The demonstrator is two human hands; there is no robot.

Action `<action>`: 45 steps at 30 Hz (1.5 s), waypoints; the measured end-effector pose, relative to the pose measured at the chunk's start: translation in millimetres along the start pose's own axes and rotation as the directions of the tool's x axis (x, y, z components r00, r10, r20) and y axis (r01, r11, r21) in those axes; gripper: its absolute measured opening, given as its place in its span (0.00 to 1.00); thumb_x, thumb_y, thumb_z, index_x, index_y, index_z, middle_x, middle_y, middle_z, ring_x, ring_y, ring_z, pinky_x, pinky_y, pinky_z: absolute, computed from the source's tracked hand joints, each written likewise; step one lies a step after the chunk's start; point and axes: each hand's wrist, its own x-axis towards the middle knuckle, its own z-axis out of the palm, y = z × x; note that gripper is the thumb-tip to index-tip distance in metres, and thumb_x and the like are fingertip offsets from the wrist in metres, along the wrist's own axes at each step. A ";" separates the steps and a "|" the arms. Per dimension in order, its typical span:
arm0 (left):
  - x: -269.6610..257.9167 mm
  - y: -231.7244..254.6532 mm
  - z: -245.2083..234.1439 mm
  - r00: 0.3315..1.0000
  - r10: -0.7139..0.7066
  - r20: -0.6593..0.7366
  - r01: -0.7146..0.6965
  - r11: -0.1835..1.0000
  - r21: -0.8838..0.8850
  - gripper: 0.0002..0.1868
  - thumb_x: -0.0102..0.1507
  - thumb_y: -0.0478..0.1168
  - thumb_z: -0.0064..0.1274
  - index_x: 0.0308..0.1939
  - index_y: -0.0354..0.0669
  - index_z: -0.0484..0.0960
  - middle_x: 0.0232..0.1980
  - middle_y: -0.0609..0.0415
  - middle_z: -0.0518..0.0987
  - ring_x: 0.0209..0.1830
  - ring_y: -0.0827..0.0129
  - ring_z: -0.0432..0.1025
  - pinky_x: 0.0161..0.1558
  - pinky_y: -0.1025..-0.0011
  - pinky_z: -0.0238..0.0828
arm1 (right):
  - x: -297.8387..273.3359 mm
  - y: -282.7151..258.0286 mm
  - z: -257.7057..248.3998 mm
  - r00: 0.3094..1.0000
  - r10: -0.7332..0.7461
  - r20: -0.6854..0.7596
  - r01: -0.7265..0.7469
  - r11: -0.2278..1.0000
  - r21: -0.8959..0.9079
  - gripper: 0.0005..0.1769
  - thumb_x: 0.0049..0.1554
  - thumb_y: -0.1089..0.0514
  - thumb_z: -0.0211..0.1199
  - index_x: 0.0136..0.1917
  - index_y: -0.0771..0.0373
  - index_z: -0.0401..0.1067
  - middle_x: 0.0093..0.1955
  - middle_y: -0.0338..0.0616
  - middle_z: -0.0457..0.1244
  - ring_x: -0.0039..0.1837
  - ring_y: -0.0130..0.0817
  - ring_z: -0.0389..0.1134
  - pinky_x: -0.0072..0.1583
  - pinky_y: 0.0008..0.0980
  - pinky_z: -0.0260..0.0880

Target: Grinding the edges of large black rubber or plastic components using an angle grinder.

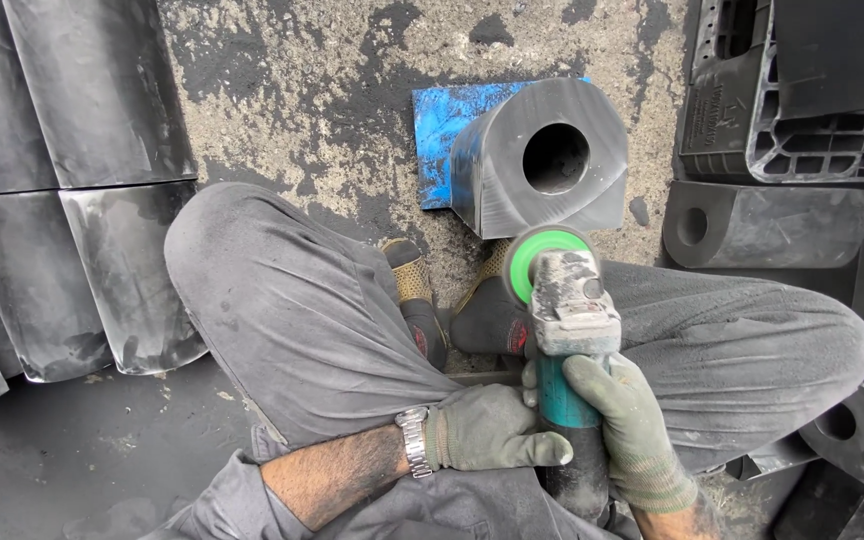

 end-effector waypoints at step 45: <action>4.4 20.5 -14.0 0.999 -0.025 -0.024 0.022 0.995 -0.099 0.47 0.66 0.80 0.24 0.48 0.41 0.78 0.40 0.37 0.80 0.45 0.46 0.77 0.49 0.57 0.74 | 5.8 -18.3 0.1 0.998 0.064 0.006 -0.063 0.997 -0.050 0.23 0.57 0.51 0.60 0.54 0.74 0.74 0.44 0.52 0.70 0.44 0.37 0.71 0.49 0.35 0.73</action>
